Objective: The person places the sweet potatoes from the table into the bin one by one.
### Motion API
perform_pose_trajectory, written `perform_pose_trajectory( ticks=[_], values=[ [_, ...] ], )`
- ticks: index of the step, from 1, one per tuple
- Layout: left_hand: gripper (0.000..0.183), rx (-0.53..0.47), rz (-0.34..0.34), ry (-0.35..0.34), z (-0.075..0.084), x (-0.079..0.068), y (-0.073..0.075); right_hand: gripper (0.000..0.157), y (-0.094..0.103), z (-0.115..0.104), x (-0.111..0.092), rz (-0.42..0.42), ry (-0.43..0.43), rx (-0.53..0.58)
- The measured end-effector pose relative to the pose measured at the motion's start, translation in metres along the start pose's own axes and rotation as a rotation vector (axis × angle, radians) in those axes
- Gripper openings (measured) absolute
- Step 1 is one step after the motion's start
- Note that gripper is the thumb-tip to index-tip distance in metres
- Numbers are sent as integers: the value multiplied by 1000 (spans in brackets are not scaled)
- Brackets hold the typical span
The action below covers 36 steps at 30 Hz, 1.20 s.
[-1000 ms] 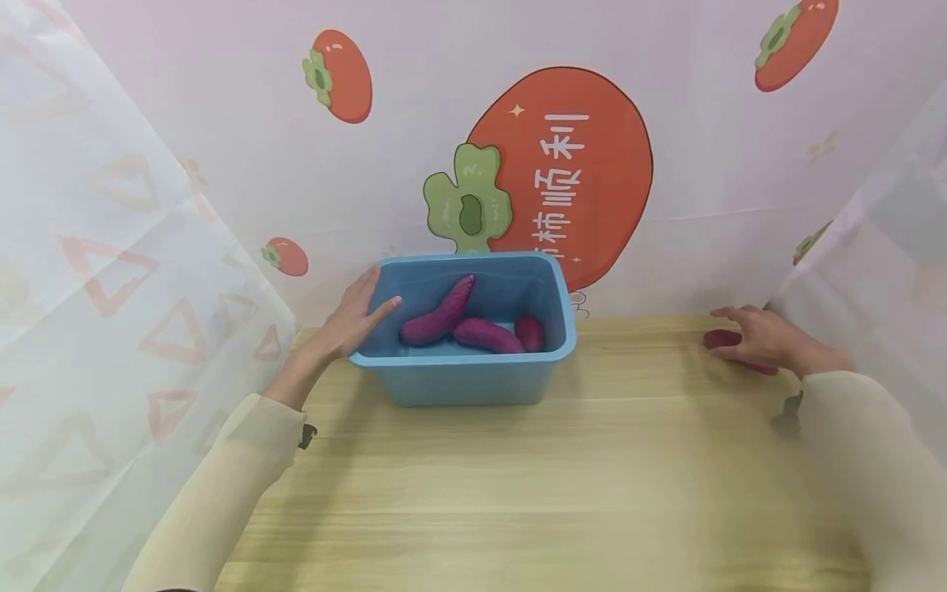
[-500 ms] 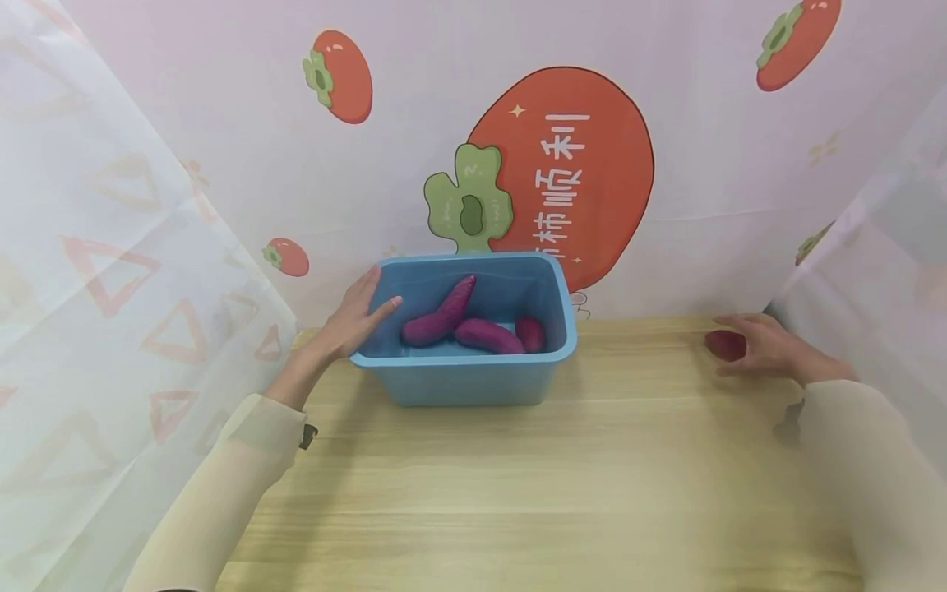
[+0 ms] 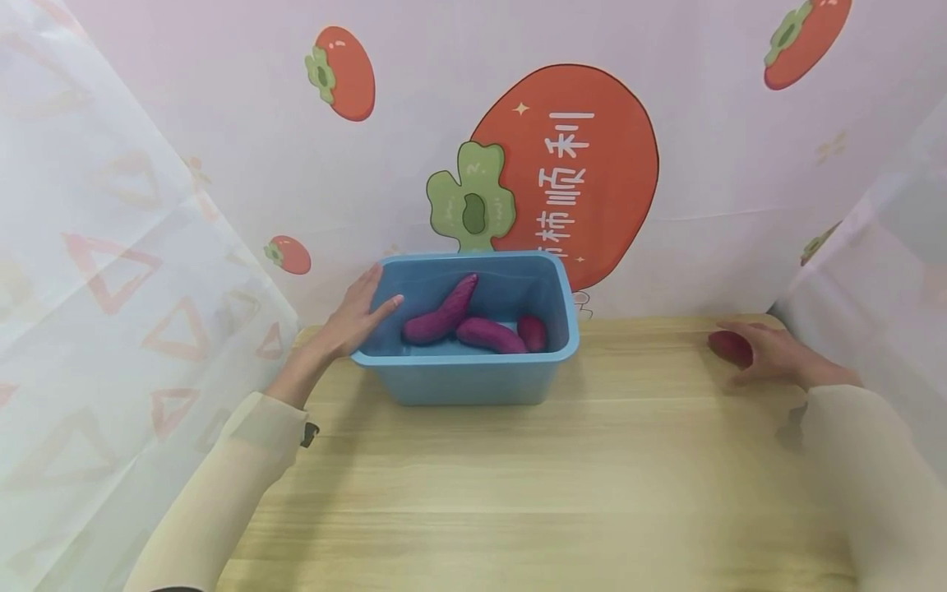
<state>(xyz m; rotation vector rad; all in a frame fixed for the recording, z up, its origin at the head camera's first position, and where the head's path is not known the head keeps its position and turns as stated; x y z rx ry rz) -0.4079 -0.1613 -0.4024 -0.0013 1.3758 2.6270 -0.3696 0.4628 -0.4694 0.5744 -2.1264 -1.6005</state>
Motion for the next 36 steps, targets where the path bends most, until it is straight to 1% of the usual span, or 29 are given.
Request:
perform_pose_trajectory(
  ticks=[9,15,18,22,25,27,32,36],
  values=[
    [98,-9,-7,7,2,-1,-1,103,-5,8,-2,21,23,-42],
    [98,-10,-5,8,1,-1,-1,101,-7,11,-4,21,10,-48],
    [99,-3,-1,6,0,1,-1,100,-7,11,-3,32,9,-50],
    [100,4,1,8,-2,2,-2,99,-5,8,-1,39,16,-79],
    [99,0,3,8,-2,1,-2,98,-5,5,0,19,10,-99],
    [99,-2,4,7,-2,1,-2,97,-6,5,1,-4,-9,-101],
    [101,0,4,8,-1,2,-2,98,-8,5,3,-60,-65,-95],
    [102,1,3,10,-1,1,-2,99,-11,6,4,-85,-89,-76]
  ],
)
Point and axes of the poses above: each hand's wrist, its own x-axis towards the middle knuckle, its own y-axis out of the back of the hand, z = x × y, the point moved 10 cm from there along x, towards the middle knuckle, and after that the axes turned 10 degrees about y, right-handed, at the moved point
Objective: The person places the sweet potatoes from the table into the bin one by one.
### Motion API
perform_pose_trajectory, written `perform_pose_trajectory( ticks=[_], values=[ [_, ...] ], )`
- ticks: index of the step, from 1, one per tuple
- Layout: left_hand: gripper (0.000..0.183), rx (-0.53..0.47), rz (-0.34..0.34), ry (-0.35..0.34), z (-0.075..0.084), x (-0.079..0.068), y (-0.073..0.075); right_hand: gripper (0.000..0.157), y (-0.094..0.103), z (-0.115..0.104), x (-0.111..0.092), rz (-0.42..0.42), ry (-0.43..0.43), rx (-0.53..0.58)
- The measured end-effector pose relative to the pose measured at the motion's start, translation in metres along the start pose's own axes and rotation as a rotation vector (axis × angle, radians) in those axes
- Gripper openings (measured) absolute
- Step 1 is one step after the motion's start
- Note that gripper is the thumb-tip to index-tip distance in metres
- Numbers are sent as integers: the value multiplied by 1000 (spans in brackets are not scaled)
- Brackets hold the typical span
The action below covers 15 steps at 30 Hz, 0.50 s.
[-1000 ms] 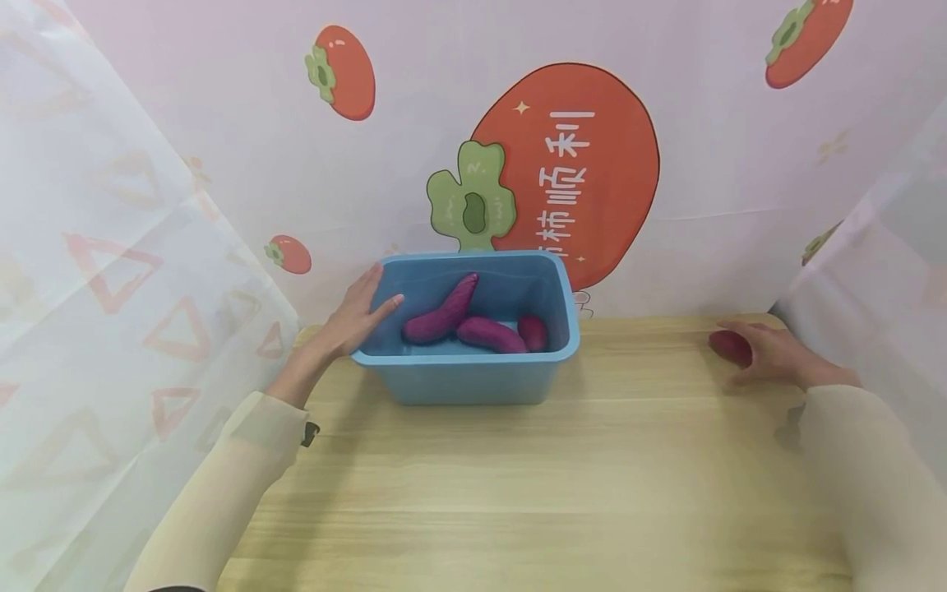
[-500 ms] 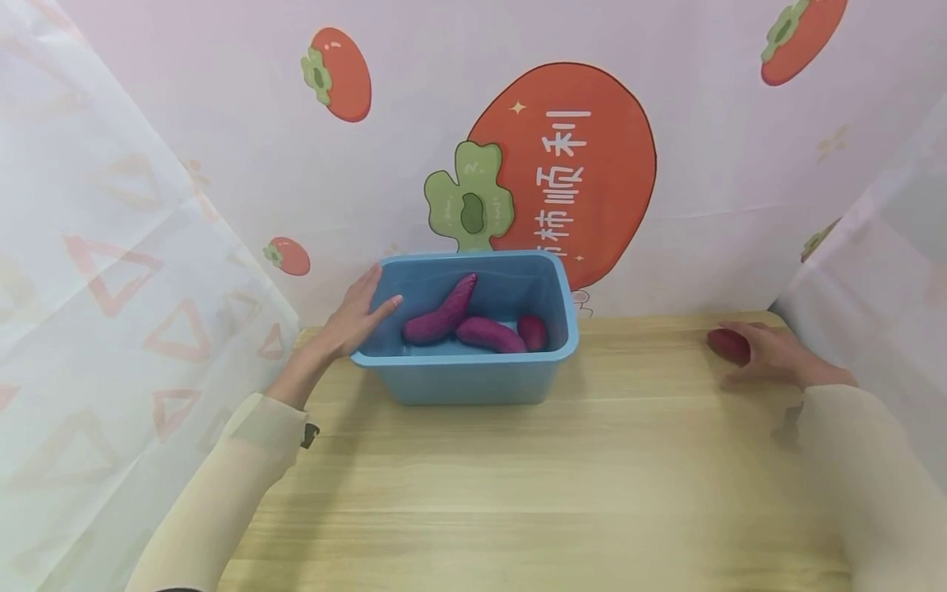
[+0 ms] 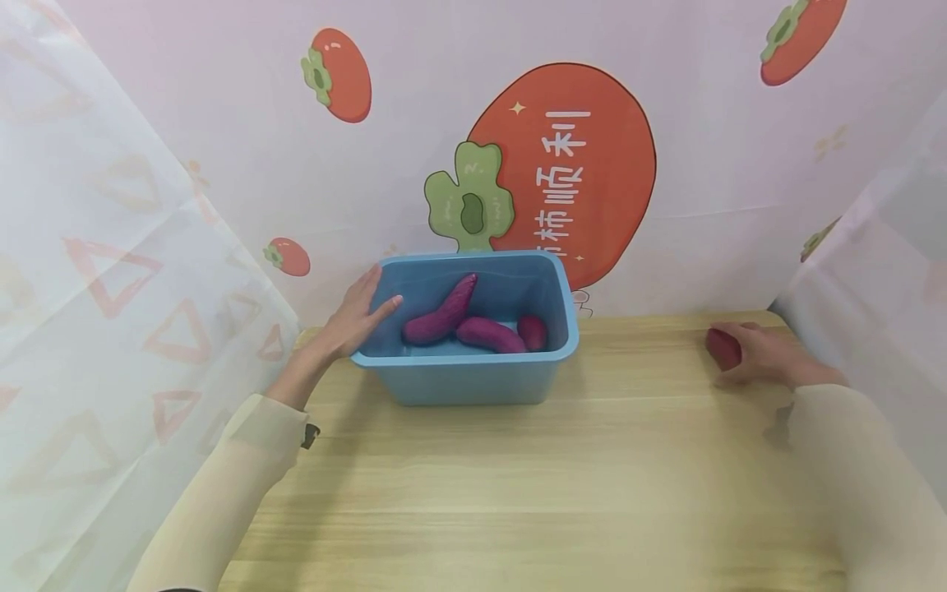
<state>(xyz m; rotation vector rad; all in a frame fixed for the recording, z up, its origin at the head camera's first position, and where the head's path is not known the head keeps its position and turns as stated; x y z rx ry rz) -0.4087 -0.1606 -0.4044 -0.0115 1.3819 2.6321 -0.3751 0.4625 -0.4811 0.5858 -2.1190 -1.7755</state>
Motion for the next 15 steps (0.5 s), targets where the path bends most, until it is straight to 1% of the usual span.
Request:
perform_pose_trajectory(
  ticks=[12,15],
  values=[
    [100,2,4,-1,-1,1,0,101,-10,1,4,-36,-28,57],
    [99,5,3,-2,-1,1,0,101,-12,1,5,-33,-20,57]
  ],
)
Point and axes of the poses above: each hand's wrist, its own x-axis towards the middle knuckle, its own y-axis out of the back of the hand, z = x × y, the point moved 10 cm from there along x, towards the middle knuckle, and after that the axes turned 10 degrees about y, right-handed, at the moved point
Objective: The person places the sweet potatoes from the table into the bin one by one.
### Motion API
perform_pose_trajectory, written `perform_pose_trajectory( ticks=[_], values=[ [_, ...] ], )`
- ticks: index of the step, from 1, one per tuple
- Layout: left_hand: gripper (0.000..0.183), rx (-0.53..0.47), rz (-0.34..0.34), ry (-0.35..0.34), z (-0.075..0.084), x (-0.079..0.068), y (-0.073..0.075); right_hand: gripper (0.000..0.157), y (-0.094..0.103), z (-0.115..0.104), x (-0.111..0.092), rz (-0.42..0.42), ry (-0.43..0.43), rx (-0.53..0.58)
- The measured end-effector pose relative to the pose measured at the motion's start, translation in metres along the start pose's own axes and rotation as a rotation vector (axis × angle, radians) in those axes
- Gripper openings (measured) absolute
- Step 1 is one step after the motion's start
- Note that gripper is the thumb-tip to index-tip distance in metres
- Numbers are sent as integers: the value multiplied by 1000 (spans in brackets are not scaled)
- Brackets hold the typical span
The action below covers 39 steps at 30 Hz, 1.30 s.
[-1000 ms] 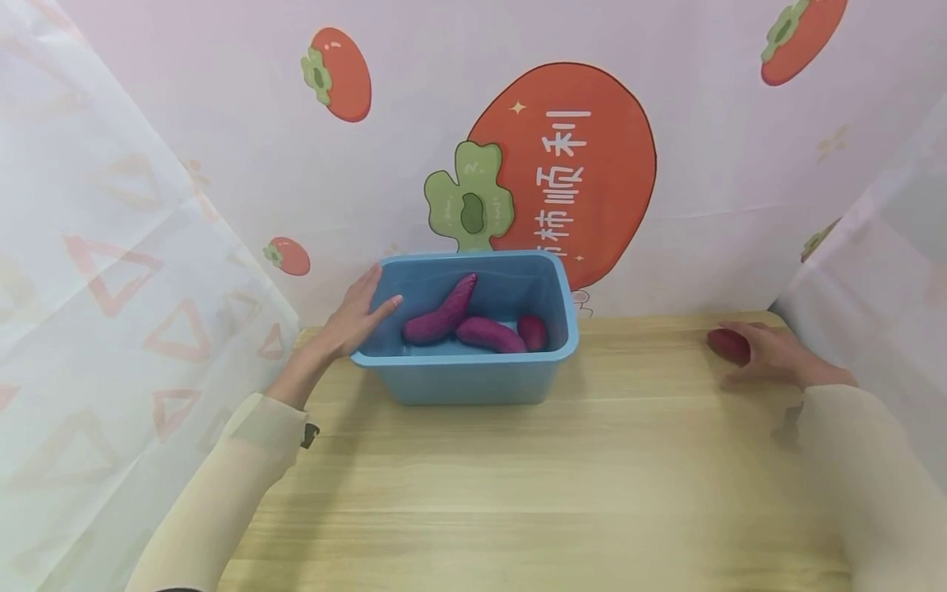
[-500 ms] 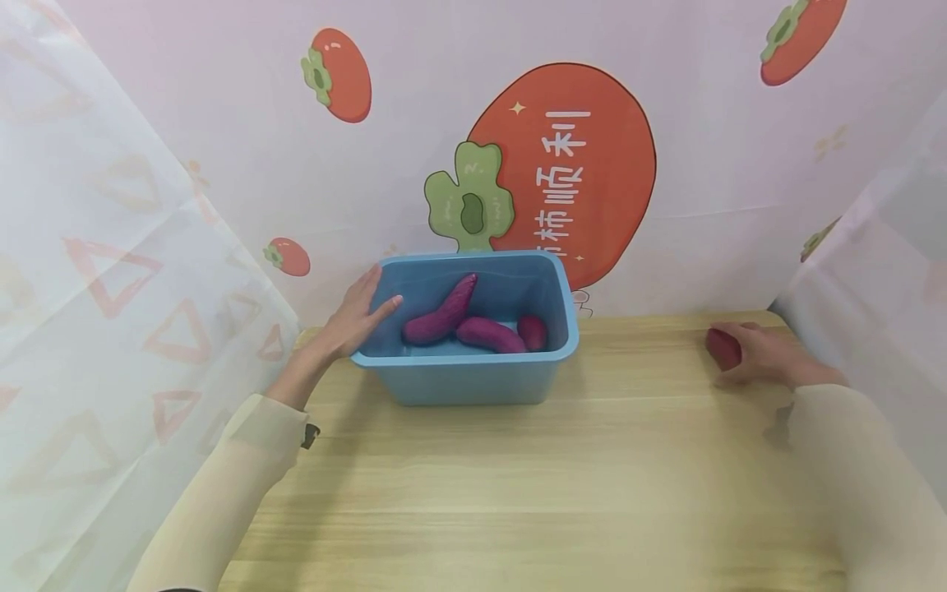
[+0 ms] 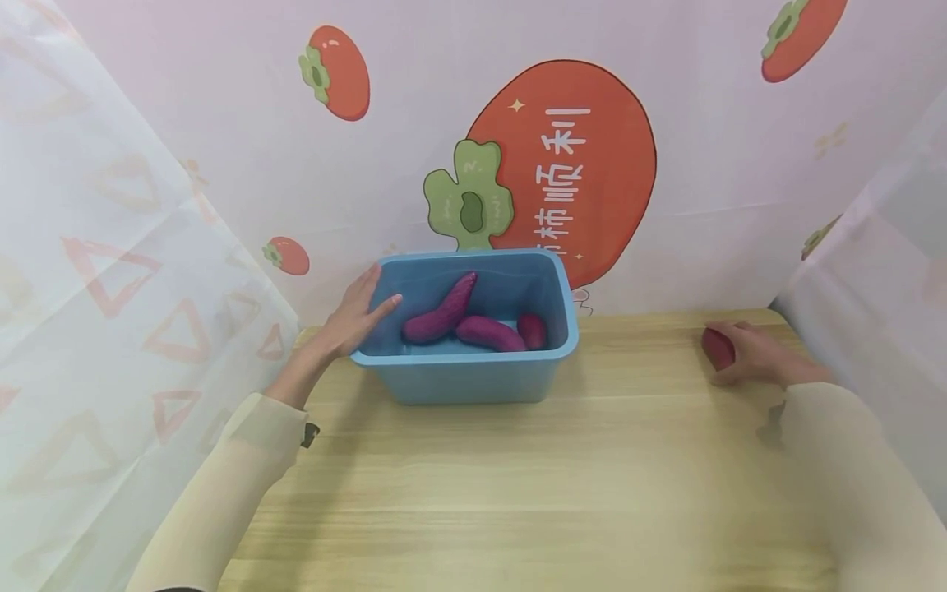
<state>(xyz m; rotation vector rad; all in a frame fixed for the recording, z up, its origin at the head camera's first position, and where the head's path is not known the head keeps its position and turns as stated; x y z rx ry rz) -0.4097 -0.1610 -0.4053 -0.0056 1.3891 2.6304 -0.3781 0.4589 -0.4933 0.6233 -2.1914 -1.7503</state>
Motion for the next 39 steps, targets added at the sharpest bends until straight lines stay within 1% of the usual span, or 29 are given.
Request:
perform_pose_trajectory(
  ticks=[9,12,19,24,30,33,39],
  values=[
    [99,8,3,9,0,1,0,99,-2,-2,2,1,13,32],
    [100,5,6,11,-1,1,-1,99,-1,-3,1,13,21,39],
    [101,-10,1,10,-1,0,-1,97,5,-6,-2,57,28,105],
    [101,-10,1,7,-1,0,-1,98,9,-8,-2,77,29,115],
    [102,-16,5,4,-1,-1,0,100,14,-9,0,82,20,108],
    [102,-15,7,2,-2,0,0,100,16,-10,0,103,28,89],
    [102,-17,7,-2,-1,-1,0,99,21,-14,3,157,69,54]
  ],
)
Point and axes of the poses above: each hand's wrist, its own x-axis towards the middle knuckle, its own y-axis out of the back of the hand, z = x × y, the point moved 10 cm from there along x, towards the middle knuckle, and after that the axes turned 10 degrees about y, right-handed, at the moved point
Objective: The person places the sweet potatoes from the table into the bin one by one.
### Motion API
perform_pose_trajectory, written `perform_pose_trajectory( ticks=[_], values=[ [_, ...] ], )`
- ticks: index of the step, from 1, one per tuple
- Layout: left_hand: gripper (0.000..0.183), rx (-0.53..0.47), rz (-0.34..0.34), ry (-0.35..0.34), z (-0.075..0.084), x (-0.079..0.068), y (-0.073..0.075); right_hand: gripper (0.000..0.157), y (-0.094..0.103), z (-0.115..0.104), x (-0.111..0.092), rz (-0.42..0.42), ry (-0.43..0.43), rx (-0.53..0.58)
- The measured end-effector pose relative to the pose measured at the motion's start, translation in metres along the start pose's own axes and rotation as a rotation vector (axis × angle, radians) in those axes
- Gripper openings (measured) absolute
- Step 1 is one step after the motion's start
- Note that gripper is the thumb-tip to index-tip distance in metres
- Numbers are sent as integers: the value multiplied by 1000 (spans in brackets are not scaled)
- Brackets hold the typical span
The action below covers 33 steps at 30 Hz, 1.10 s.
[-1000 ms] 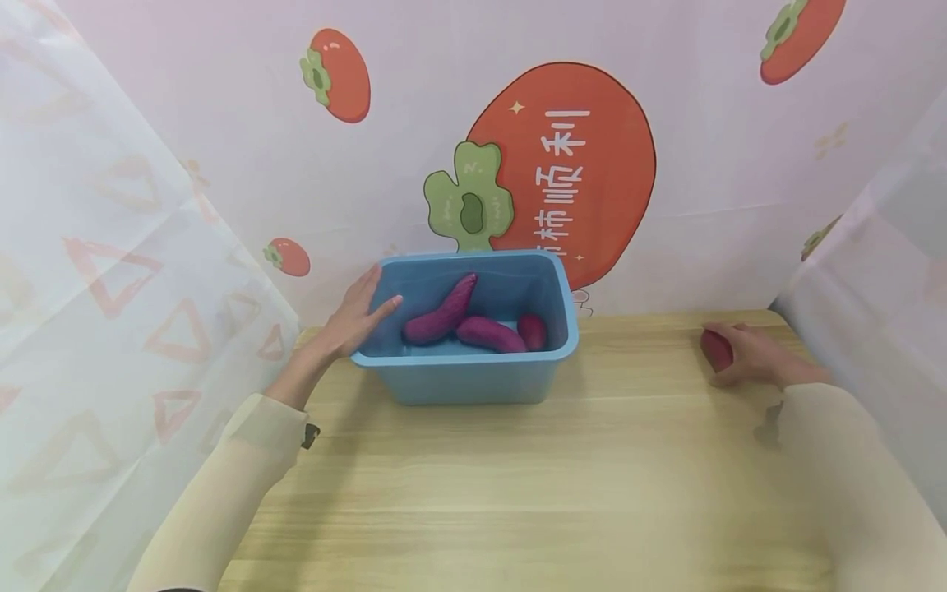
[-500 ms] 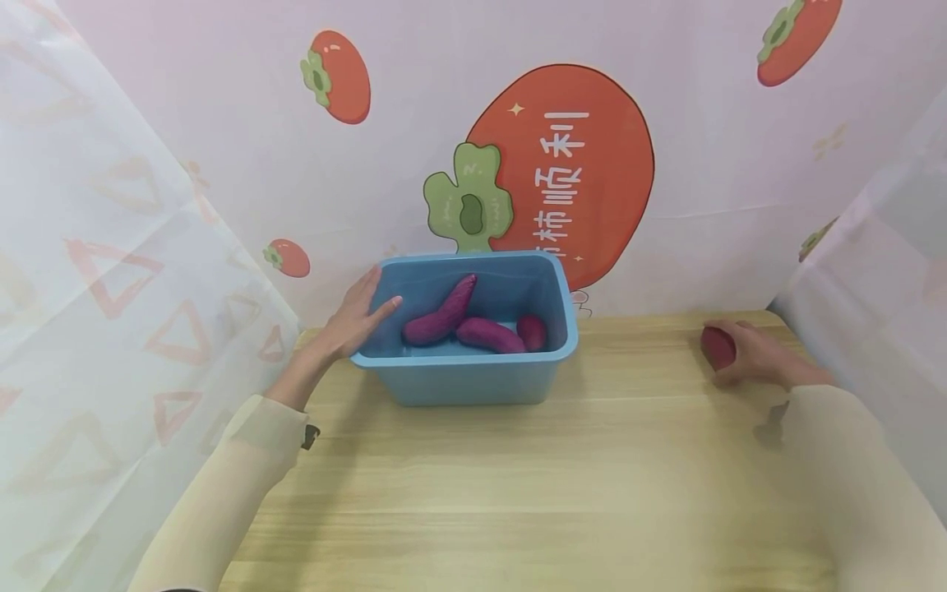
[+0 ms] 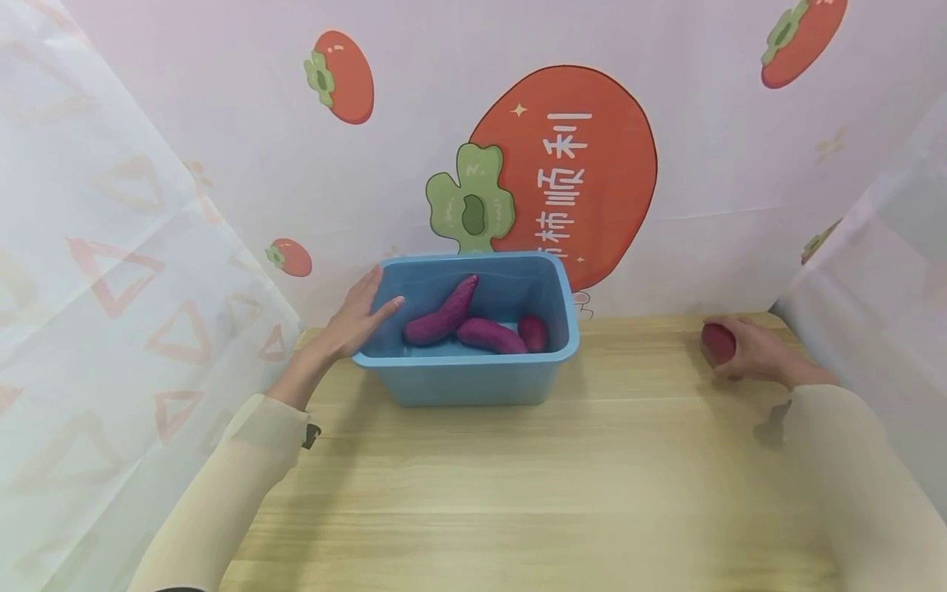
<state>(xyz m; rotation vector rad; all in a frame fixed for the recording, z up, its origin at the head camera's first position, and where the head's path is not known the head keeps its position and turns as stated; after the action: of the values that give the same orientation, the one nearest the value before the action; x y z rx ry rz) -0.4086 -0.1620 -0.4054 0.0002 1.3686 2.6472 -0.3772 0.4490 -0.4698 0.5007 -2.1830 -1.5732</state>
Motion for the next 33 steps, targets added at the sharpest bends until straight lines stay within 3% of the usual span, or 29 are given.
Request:
perform_pose_trajectory(
  ticks=[9,18,33],
  values=[
    [101,6,-6,0,1,0,0,91,9,-6,4,7,15,-88],
    [100,13,-7,0,1,0,0,86,12,-12,10,-61,-21,-18],
    [99,15,-9,3,2,-2,1,85,26,-25,18,-80,-15,2]
  ],
)
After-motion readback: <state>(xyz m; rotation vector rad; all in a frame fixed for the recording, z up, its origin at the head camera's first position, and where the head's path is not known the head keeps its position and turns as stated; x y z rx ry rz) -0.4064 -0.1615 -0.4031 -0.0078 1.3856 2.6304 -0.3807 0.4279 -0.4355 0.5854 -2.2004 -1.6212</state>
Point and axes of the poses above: each hand's wrist, its own x-axis towards the middle knuckle, its own y-axis out of the back of the hand, z = x × y, the point moved 10 cm from there along x, towards the middle knuckle, and after that the axes turned 10 degrees about y, right-handed, at the moved point
